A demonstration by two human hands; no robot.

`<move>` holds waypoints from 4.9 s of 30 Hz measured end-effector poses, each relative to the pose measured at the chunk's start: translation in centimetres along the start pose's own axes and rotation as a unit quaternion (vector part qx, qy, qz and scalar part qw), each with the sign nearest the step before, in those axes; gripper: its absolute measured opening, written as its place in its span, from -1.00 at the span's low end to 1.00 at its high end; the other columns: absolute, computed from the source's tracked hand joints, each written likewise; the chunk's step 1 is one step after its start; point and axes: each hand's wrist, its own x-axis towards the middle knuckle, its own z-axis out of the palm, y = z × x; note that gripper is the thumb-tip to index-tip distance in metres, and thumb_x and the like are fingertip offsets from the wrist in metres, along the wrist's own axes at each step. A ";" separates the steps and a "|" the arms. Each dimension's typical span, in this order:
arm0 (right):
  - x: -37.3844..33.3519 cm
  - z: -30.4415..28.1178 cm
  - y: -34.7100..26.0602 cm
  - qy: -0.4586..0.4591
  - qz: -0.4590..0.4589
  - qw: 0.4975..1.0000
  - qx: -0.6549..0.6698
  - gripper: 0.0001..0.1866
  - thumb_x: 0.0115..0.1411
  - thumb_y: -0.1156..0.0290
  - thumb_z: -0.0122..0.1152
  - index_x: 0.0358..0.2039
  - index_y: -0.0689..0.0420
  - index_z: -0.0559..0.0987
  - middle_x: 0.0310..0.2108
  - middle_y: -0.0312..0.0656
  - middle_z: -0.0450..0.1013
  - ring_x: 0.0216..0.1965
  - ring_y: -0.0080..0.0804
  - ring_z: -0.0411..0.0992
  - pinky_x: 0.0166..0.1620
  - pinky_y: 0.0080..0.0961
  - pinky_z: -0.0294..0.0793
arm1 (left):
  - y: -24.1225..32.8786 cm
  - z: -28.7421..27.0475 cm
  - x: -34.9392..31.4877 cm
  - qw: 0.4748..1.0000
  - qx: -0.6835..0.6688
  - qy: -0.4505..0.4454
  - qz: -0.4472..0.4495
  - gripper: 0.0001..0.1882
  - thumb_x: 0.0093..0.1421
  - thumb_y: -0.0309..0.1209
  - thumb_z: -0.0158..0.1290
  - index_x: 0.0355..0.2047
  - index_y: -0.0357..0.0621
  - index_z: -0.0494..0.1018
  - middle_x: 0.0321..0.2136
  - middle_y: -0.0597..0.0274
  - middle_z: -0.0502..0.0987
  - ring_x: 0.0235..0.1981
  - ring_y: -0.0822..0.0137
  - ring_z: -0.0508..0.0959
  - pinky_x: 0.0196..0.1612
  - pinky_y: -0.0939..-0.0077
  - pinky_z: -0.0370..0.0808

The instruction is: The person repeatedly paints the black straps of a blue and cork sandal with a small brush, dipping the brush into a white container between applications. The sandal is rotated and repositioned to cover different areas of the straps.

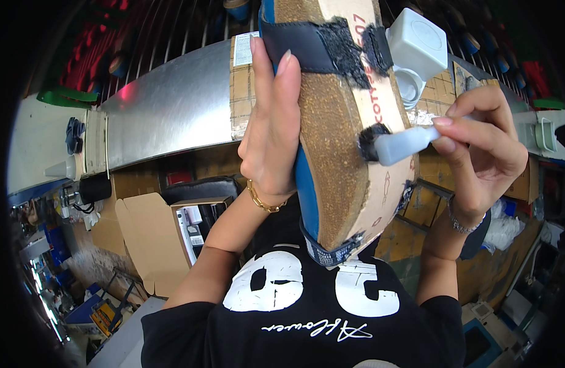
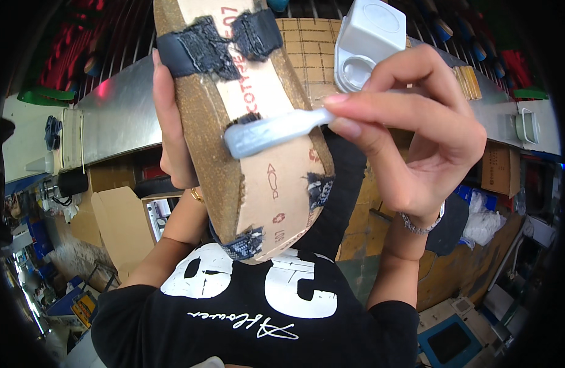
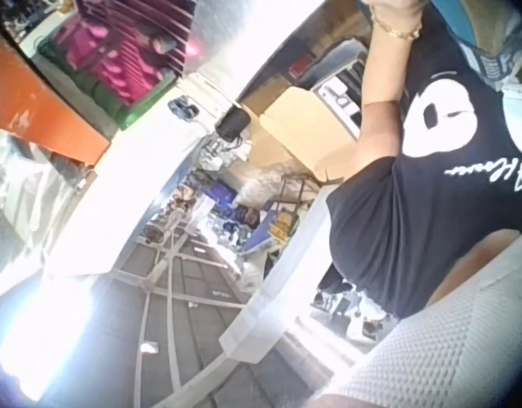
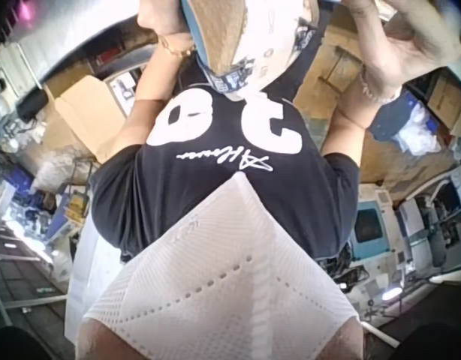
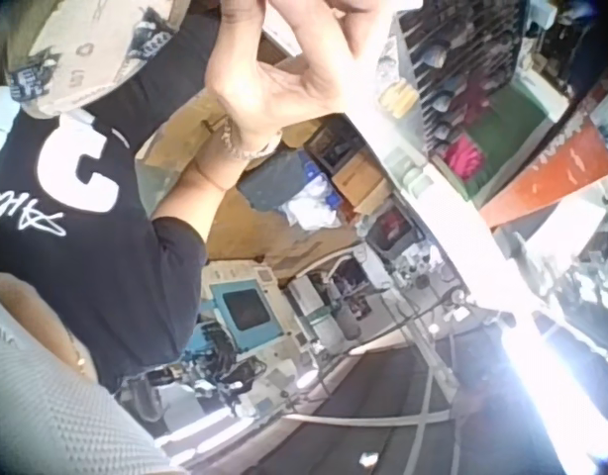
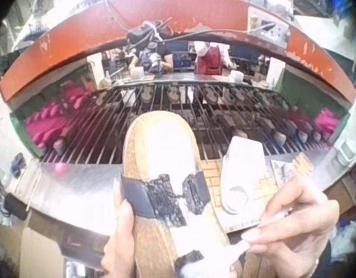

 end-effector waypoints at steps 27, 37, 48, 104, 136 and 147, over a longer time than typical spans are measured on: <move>0.5 3.0 0.5 0.060 0.083 0.994 0.035 -0.83 0.07 0.53 0.41 -0.28 0.22 0.74 -0.38 -0.23 0.46 -0.31 -0.48 0.38 -0.24 -0.61 0.30 | -3.0 -2.1 2.4 0.706 0.533 0.041 0.464 -0.26 0.19 -0.53 0.21 0.36 -0.29 0.21 -0.12 0.03 0.67 -0.22 0.35 0.70 -0.14 0.53 0.67; -0.7 3.2 -2.6 0.051 0.081 0.995 -0.018 -0.83 -0.03 0.62 0.42 -0.34 0.24 0.74 -0.39 -0.22 0.44 -0.34 -0.48 0.36 -0.25 -0.62 0.28 | -2.1 -2.8 3.9 0.622 0.592 0.078 0.507 -0.12 -0.02 -0.39 0.42 0.32 -0.29 0.30 -0.05 -0.05 0.65 -0.20 0.25 0.72 -0.16 0.50 0.65; -0.3 2.1 -3.0 0.029 0.014 0.997 -0.065 -0.72 -0.27 0.60 0.45 -0.43 0.14 0.75 -0.35 -0.18 0.43 -0.29 -0.39 0.35 -0.20 -0.53 0.25 | -1.7 -2.6 3.6 0.643 0.583 0.058 0.493 -0.13 -0.05 -0.38 0.43 0.28 -0.34 0.33 0.00 -0.12 0.61 -0.11 0.14 0.68 -0.15 0.43 0.66; -1.1 5.1 -2.7 0.076 0.018 0.997 0.002 -0.61 -0.31 0.59 0.50 -0.39 -0.11 0.81 -0.40 -0.36 0.43 -0.40 -0.52 0.36 -0.35 -0.61 0.27 | -1.7 -5.4 4.4 0.869 0.404 0.039 0.283 -0.29 0.07 -0.47 0.28 0.28 -0.15 0.39 -0.05 -0.02 0.66 -0.16 0.33 0.70 -0.07 0.46 0.62; -3.4 1.1 2.9 -0.031 0.130 0.964 0.231 -0.75 -0.03 0.57 0.51 -0.27 0.13 0.78 -0.37 -0.28 0.48 -0.35 -0.55 0.42 -0.31 -0.63 0.38 | 0.6 -3.8 1.5 0.947 0.308 -0.026 0.085 -0.09 -0.08 -0.30 0.49 0.27 -0.15 0.31 0.10 0.06 0.52 0.13 0.20 0.50 0.26 0.23 0.42; -6.7 -1.3 12.8 0.034 0.159 0.935 -0.315 -0.87 0.21 0.38 0.36 -0.26 0.12 0.74 -0.42 -0.21 0.50 -0.36 -0.39 0.45 -0.28 -0.46 0.33 | 0.9 -8.9 7.2 0.895 -0.190 -0.371 -0.160 0.17 0.08 0.44 0.05 0.42 -0.16 -0.02 0.10 -0.25 0.38 0.00 -0.25 0.53 0.04 -0.28 0.52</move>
